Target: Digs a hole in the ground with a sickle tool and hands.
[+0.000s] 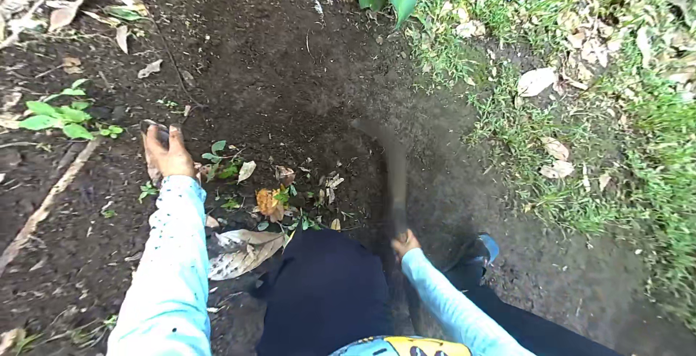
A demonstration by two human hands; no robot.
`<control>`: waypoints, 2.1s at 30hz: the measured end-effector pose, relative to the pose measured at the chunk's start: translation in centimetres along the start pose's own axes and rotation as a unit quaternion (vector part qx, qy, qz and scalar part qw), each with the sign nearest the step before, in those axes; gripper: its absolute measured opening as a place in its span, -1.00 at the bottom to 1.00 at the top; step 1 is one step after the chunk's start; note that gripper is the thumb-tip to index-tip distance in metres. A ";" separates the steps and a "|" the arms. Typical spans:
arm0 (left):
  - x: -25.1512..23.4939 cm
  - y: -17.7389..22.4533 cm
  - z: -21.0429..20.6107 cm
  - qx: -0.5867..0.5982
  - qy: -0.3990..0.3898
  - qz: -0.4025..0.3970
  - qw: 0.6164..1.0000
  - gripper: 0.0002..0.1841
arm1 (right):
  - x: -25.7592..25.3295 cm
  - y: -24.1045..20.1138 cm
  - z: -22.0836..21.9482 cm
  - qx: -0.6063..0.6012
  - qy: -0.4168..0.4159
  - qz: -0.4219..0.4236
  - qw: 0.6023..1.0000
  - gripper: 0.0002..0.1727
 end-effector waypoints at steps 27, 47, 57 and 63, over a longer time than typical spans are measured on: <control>19.6 -0.8 -20.6 -0.479 -0.367 -0.216 0.768 0.11 | 0.2 -22.7 15.0 0.107 0.118 0.191 0.968 -0.23; 3.8 2.1 38.6 -0.688 0.041 -0.013 0.724 -0.55 | -0.1 -22.1 1.2 0.066 -0.075 0.244 0.965 -0.33; 17.7 -14.3 23.5 -0.471 -0.036 0.056 0.880 0.07 | -0.2 -24.1 0.1 0.030 -0.066 0.236 0.969 -0.46; 21.0 -20.7 11.2 -0.297 0.073 0.109 0.946 0.35 | 0.3 -23.3 1.7 -0.006 -0.038 0.220 0.975 -0.56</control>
Point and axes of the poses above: each hand's wrist, its own x-axis away from the middle knuckle, its own z-axis out of the back of the hand, y = z × x, the point moved 10 cm from there along -x, towards the middle knuckle, and after that the axes turned 5 degrees about -x, right-handed, at the moved point
